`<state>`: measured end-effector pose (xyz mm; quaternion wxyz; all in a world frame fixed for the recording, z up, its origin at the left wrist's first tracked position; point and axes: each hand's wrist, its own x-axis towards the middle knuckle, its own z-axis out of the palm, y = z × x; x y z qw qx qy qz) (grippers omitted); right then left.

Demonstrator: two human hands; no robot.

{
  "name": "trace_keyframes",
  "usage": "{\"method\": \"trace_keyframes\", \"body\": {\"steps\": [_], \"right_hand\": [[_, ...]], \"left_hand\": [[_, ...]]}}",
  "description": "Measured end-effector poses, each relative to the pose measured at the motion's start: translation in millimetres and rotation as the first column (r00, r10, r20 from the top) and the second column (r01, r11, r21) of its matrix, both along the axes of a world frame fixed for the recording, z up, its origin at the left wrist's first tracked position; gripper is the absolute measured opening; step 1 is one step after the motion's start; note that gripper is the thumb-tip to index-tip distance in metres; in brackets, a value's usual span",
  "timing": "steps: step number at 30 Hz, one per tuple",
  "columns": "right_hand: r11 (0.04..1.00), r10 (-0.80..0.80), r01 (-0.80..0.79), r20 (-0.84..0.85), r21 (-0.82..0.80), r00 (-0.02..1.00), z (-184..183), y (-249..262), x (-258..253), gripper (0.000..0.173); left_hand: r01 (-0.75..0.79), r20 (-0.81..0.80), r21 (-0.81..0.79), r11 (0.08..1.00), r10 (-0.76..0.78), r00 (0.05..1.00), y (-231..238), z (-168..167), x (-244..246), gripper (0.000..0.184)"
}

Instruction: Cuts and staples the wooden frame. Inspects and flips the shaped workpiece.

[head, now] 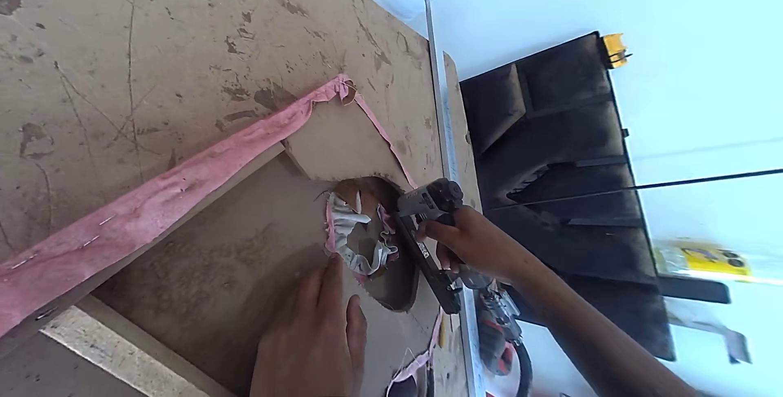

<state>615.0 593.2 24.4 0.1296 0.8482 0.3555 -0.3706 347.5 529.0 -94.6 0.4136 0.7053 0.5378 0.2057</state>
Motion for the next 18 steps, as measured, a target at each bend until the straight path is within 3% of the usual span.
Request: {"method": "trace_keyframes", "body": {"steps": [7,14,18], "right_hand": [[0.998,-0.052,0.055,-0.093,0.025,0.994,-2.0,4.1,11.3,0.029],[1.0,-0.03,0.031,-0.054,0.004,0.998,0.6,-1.2,6.9,0.035],[0.994,-0.111,0.111,-0.037,0.002,0.993,9.4,-19.3,-5.1,0.032]], "left_hand": [[0.006,0.029,-0.028,1.0,-0.006,1.0,1.1,0.3,-0.9,0.051],[-0.015,-0.015,0.017,1.0,0.015,1.0,-0.1,1.2,0.5,0.048],[-0.021,-0.038,0.006,1.0,0.021,0.999,-0.4,3.3,2.0,0.049]]}}
